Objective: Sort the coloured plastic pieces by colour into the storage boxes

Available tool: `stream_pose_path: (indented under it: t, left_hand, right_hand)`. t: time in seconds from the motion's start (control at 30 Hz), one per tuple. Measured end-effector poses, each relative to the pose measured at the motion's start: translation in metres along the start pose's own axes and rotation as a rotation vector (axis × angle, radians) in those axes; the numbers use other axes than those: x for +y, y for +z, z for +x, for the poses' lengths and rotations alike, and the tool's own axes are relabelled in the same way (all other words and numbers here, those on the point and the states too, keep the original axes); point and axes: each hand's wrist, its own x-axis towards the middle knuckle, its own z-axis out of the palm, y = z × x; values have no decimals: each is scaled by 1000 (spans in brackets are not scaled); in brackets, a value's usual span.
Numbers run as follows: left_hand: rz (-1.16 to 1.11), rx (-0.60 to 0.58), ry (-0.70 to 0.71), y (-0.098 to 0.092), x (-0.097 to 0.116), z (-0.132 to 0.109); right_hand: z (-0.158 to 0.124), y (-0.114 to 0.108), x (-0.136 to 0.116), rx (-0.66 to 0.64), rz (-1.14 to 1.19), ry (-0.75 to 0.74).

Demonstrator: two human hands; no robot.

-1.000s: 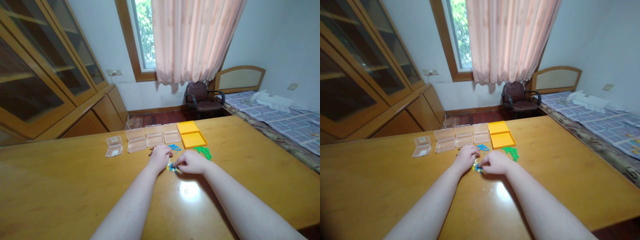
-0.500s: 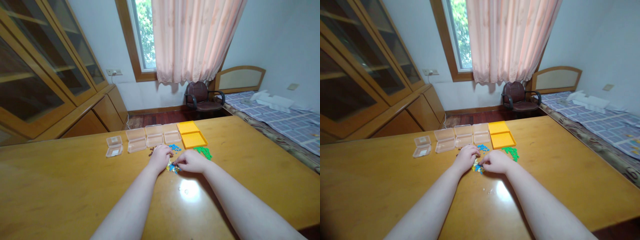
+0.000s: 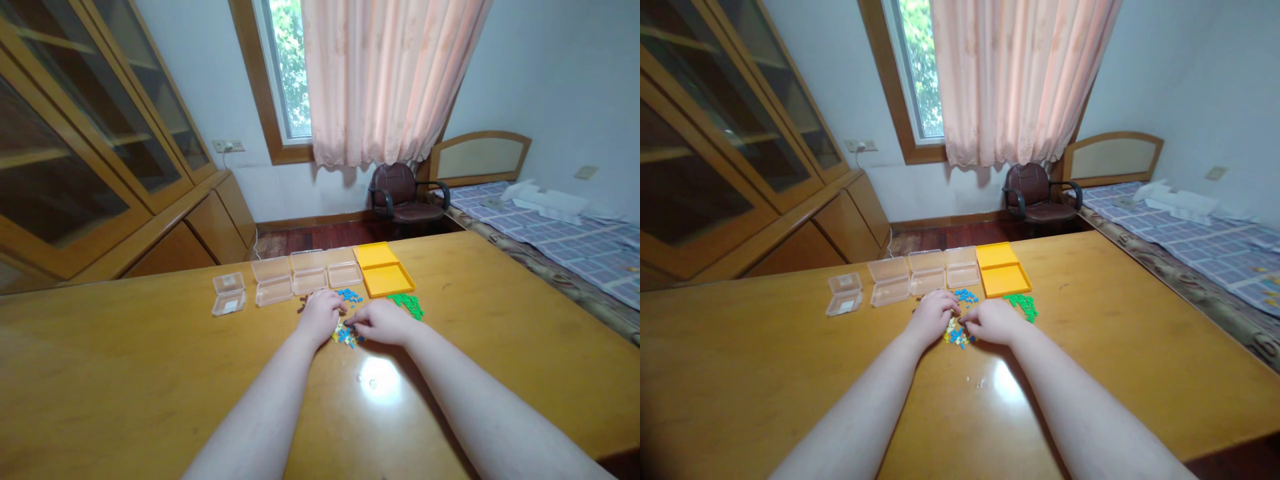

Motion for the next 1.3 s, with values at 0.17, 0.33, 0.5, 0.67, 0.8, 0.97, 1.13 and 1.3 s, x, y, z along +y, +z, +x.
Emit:
stream_pose_path:
  t: [0.17, 0.33, 0.5, 0.67, 0.8, 0.97, 1.13, 1.3]
  left_hand:
    - [57, -26, 46, -1, -3, -1]
    - [113, -79, 32, -4, 1, -1]
    - [105, -120, 35, -7, 8, -1]
    - [83, -135, 9, -8, 8, -1]
    - [52, -149, -48, -7, 7, -1]
    - [51, -158, -53, -8, 8, 0]
    - [14, -80, -24, -6, 4, 0]
    - [-17, 72, -52, -3, -1, 0]
  right_hand:
    - [3, 0, 7, 77, -9, 77]
    - [-2, -3, 6, 7, 123, -53]
    - [-1, -1, 3, -16, 66, -44]
    - [0, -2, 3, 60, -15, -1]
    - [-3, -3, -1, 6, 68, -86]
    - [-3, 0, -1, -17, 34, -82]
    - [0, -1, 2, 56, -37, 22]
    - [-3, -3, -6, 7, 56, -112]
